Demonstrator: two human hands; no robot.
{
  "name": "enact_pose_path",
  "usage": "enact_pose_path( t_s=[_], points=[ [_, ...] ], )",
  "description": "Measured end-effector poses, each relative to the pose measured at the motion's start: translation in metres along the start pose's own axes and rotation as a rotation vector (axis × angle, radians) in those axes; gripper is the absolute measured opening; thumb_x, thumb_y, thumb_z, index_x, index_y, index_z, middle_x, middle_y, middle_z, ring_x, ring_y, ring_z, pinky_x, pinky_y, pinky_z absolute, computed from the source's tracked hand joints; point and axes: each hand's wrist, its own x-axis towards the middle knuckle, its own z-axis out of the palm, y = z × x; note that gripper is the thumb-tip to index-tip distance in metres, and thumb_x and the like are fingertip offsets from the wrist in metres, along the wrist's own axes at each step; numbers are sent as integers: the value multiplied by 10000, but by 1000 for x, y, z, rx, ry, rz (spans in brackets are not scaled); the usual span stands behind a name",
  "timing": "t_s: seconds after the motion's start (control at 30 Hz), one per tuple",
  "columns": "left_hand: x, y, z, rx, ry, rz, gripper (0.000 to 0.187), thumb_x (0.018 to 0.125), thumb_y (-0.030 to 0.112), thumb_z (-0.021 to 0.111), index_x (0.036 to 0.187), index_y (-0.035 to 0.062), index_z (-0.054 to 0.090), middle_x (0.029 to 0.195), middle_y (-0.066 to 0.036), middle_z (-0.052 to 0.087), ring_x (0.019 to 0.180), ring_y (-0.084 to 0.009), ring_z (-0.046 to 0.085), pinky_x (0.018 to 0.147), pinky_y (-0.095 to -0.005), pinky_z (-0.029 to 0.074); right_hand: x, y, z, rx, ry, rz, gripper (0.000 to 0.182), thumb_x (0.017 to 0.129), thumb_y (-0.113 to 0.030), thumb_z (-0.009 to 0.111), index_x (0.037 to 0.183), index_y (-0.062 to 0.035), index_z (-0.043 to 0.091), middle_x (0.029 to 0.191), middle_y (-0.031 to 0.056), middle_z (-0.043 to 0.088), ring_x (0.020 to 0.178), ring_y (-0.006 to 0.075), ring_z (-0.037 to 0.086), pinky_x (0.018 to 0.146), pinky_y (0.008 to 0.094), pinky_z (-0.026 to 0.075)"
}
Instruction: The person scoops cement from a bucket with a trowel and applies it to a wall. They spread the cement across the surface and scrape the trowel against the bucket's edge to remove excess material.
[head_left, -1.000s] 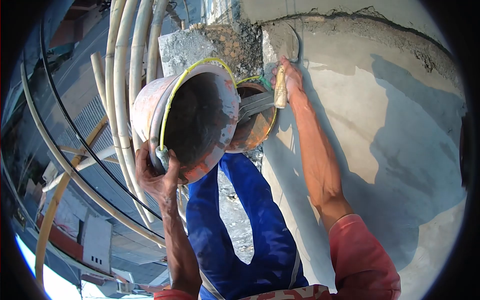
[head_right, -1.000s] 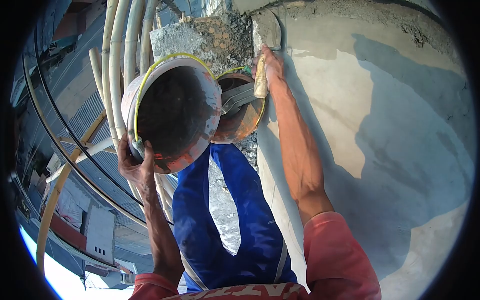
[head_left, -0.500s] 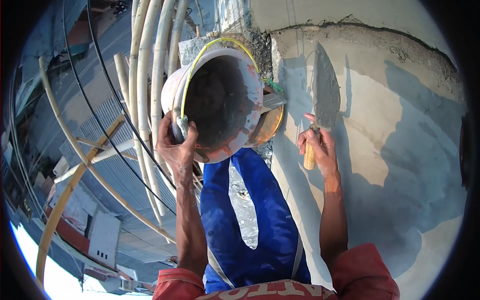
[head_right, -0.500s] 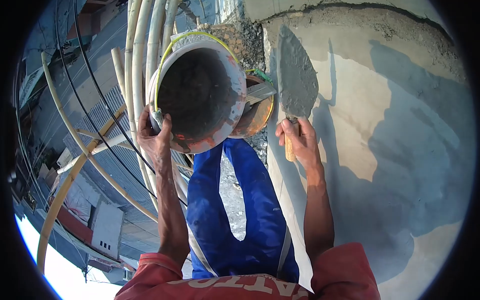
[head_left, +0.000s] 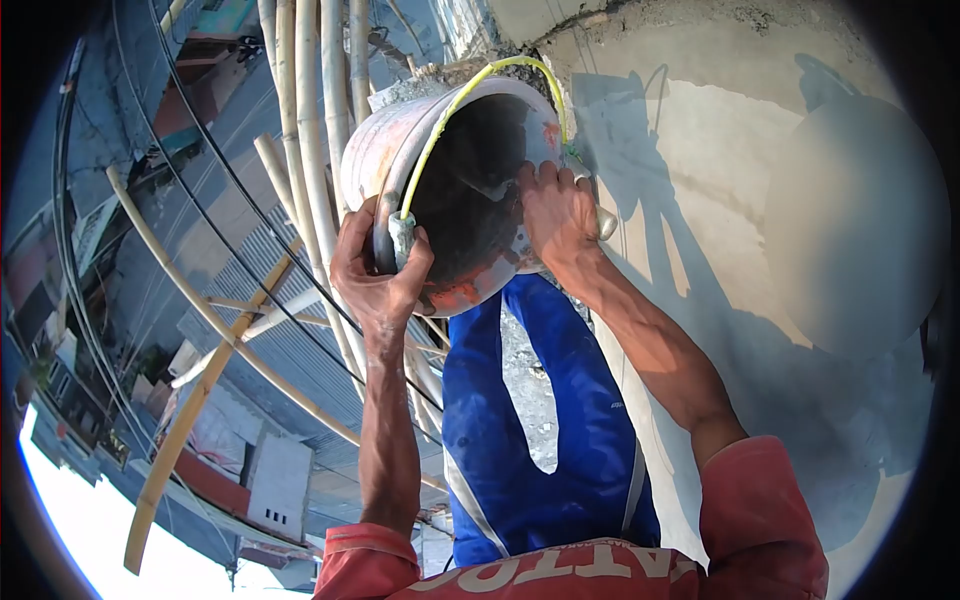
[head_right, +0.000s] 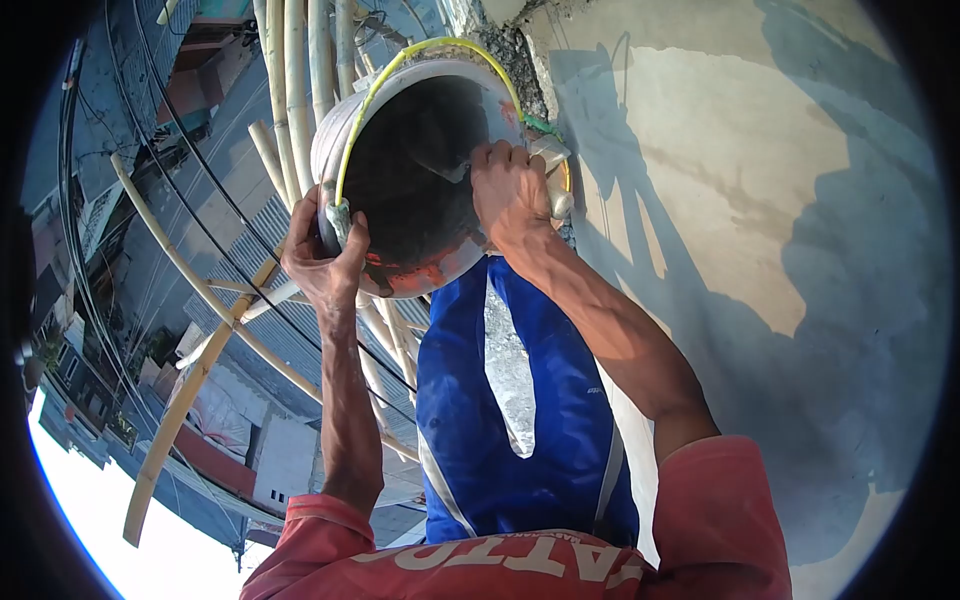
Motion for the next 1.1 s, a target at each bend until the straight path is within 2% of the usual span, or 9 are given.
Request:
enact_pose_path(
  t_s=[0.1, 0.17, 0.23, 0.3, 0.4, 0.77, 0.9, 1.0, 1.1],
  points=[
    [-1, 3, 0, 66, -23, 36, 382, 655, 46, 699, 1019, -42, 621, 788, -13, 516, 718, -86, 513, 659, -221, 421, 1, -10, 3, -56, -56, -3, 283, 790, -190, 569, 1044, -73, 614, 848, 58, 602, 748, 183, 596, 624, 316, 435],
    [-4, 1, 2, 75, -3, 28, 390, 650, 60, 702, 1019, -39, 623, 776, -11, 509, 702, -83, 507, 638, -217, 415, -1, -16, -2, 10, -193, -1, 357, 780, -145, 582, 1117, -30, 561, 922, 97, 604, 838, 226, 611, 698, 362, 483],
    [-6, 0, 2, 92, 0, 42, 386, 653, 60, 699, 1018, -37, 623, 773, -10, 509, 702, -84, 507, 634, -214, 412, -5, -21, 1, -63, -62, -28, 289, 789, -200, 573, 1041, -63, 612, 836, 57, 597, 750, 186, 593, 624, 321, 426],
    [-9, 4, 3, 88, 1, 48, 378, 651, 64, 702, 1007, -36, 623, 771, -12, 508, 698, -86, 506, 629, -213, 410, -12, -27, -3, -2, -237, -42, 353, 777, -145, 574, 1110, -27, 566, 883, 98, 607, 824, 217, 614, 673, 331, 468],
    [-13, -4, 2, 85, 11, 61, 375, 652, 61, 703, 1002, -41, 617, 773, -20, 514, 695, -93, 510, 626, -217, 414, -25, -34, 1, -80, -152, -109, 287, 789, -204, 573, 1029, -50, 607, 796, 50, 584, 722, 173, 585, 619, 323, 426],
    [-14, -2, 5, 74, -4, 91, 392, 633, 46, 696, 1009, -47, 631, 755, -23, 521, 676, -92, 507, 617, -222, 412, -27, -32, -10, -40, -231, -249, 249, 779, -188, 586, 998, -81, 638, 805, 55, 607, 748, 186, 612, 616, 326, 460],
    [-13, 2, 2, -40, -45, 70, 405, 630, 1, 684, 1023, -76, 618, 806, -43, 539, 740, -111, 527, 693, -236, 432, -18, -16, 10, 234, -321, -271, 201, 779, -201, 604, 952, -129, 677, 788, 113, 667, 742, 263, 674, 626, 386, 527],
    [-12, 3, -7, -76, -40, 24, 398, 650, -7, 680, 1036, -76, 609, 825, -38, 546, 773, -114, 534, 734, -238, 435, -17, -5, 13, 587, -280, -199, 317, 757, -319, 667, 1012, -130, 665, 805, 182, 664, 741, 325, 655, 659, 424, 530],
    [-6, 0, -14, -67, 1, 46, 390, 670, -2, 684, 1045, -73, 605, 839, -28, 548, 783, -103, 532, 742, -234, 432, -29, 1, 20, 670, -286, -93, 374, 709, -350, 706, 980, -95, 672, 880, 138, 677, 791, 313, 652, 703, 407, 528]
  ],
)
